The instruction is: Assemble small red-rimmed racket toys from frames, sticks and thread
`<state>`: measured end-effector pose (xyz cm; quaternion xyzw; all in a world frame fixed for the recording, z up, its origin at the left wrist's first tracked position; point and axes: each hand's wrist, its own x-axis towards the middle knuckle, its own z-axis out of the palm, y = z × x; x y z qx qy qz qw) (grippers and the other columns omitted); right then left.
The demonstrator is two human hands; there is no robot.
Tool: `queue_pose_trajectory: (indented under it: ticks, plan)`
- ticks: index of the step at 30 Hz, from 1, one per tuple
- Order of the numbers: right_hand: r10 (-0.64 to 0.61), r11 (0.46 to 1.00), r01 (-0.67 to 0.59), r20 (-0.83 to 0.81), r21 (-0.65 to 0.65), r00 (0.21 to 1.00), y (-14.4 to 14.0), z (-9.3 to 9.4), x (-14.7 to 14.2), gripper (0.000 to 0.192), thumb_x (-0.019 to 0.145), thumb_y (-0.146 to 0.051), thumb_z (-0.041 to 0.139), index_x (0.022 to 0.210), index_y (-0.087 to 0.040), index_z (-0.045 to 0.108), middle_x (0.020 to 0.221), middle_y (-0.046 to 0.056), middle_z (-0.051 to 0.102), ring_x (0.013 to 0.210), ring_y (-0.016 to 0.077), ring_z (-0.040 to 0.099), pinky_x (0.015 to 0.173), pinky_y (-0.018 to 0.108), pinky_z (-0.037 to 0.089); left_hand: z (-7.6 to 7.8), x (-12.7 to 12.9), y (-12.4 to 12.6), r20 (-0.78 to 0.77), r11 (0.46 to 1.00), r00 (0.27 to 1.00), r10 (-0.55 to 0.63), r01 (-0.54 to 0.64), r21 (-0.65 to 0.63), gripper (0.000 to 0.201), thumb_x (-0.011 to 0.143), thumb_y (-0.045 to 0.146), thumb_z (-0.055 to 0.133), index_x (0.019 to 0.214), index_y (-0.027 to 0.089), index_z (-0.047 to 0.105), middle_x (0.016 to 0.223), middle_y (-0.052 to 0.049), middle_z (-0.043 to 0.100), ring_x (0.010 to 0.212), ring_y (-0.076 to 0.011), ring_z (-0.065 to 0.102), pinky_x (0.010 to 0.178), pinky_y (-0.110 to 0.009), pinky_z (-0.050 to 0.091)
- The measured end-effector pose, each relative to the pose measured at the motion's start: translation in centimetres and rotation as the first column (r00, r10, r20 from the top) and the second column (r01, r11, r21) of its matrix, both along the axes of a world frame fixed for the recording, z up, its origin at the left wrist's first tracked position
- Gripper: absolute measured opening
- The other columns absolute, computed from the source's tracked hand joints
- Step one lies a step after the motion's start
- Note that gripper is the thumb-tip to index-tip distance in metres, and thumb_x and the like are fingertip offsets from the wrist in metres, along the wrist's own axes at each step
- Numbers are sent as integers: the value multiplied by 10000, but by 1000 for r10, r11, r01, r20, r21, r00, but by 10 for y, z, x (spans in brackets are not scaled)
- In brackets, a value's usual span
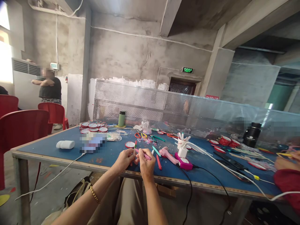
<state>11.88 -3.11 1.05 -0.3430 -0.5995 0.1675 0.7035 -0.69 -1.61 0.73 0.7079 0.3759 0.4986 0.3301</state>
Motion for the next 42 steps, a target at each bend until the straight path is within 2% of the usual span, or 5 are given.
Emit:
queue_pose_trajectory:
  ticks: [25,42]
  plan:
    - [-44,999,45,15,-7,999,1,0,0,349,877,-495,647,692,-202,604,594,0,698,417,139,602,454,243,483,3,0,-2,-24,999,1000,17,-18,-36,168,826,278,484,684,200,532,626,3,688,488,-117,565,540,-208,417]
    - [-55,998,55,5,-4,998,1,-1,1,356,871,-501,650,681,-205,601,566,-13,665,413,138,596,450,239,477,0,0,1,-13,1000,1000,3,-3,-10,172,836,275,477,684,205,518,620,5,699,471,-113,556,537,-208,415]
